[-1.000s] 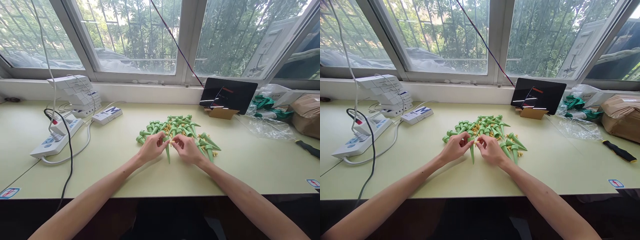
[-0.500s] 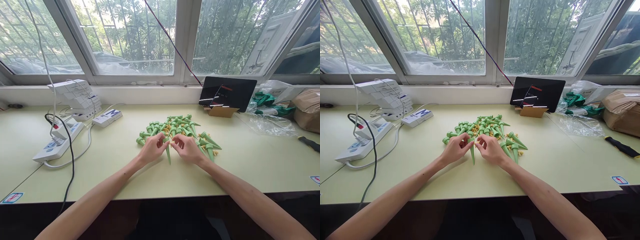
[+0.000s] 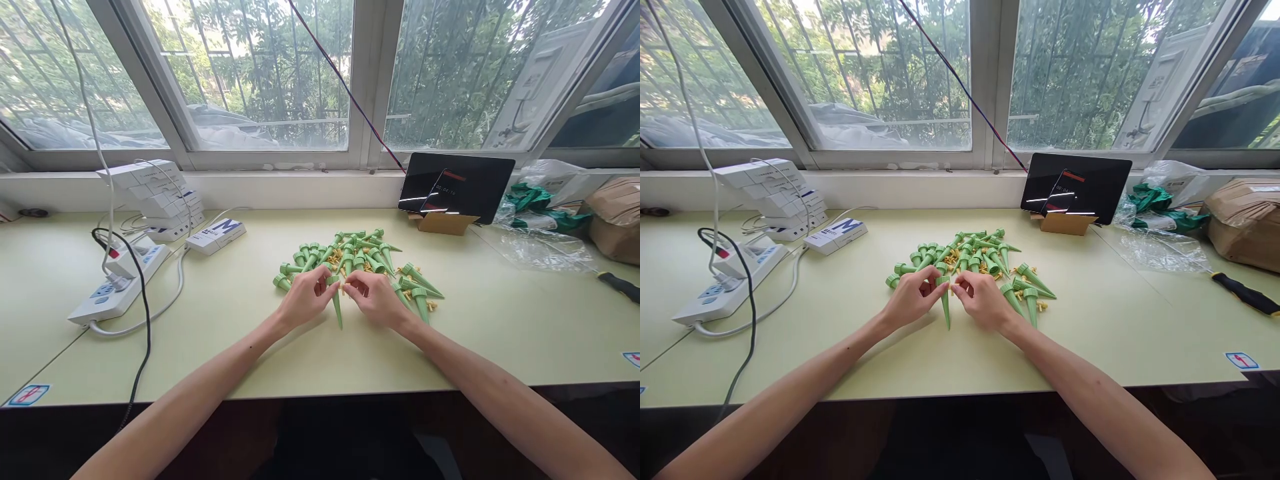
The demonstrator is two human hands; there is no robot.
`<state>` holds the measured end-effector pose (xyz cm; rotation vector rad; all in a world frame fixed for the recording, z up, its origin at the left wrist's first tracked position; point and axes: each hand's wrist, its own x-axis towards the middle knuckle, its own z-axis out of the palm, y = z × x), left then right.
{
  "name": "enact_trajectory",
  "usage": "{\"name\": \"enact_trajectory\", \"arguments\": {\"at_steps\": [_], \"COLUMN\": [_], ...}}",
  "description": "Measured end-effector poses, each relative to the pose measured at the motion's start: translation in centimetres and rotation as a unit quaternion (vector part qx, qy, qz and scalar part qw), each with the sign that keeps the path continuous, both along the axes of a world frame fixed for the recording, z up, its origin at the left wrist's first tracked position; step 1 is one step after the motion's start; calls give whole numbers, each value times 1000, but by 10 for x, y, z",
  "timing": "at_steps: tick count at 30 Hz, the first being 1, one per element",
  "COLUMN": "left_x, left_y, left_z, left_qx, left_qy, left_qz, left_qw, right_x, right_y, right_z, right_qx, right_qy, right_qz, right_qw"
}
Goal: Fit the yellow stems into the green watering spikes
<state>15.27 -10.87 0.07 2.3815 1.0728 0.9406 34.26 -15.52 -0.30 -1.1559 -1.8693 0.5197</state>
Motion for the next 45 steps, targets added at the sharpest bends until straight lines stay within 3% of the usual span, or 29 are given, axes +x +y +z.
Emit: {"name": "enact_trajectory", "arguments": {"at_steps": [25,45], "left_x": [0,0], "left_y": [-2,-2], "left_z": [4,4], "left_qx": [6,17], "left_qy": [-7,-5], "left_qz": [-4,-1], "left_qw": [1000,1000], "right_x": [0,2], "right_y": [0,2], "right_z": [3,1], "right_qx": [18,-10], "right_qy": [-13,-18], "right_qz": [-12,-8], "right_qw": [1000,1000]}}
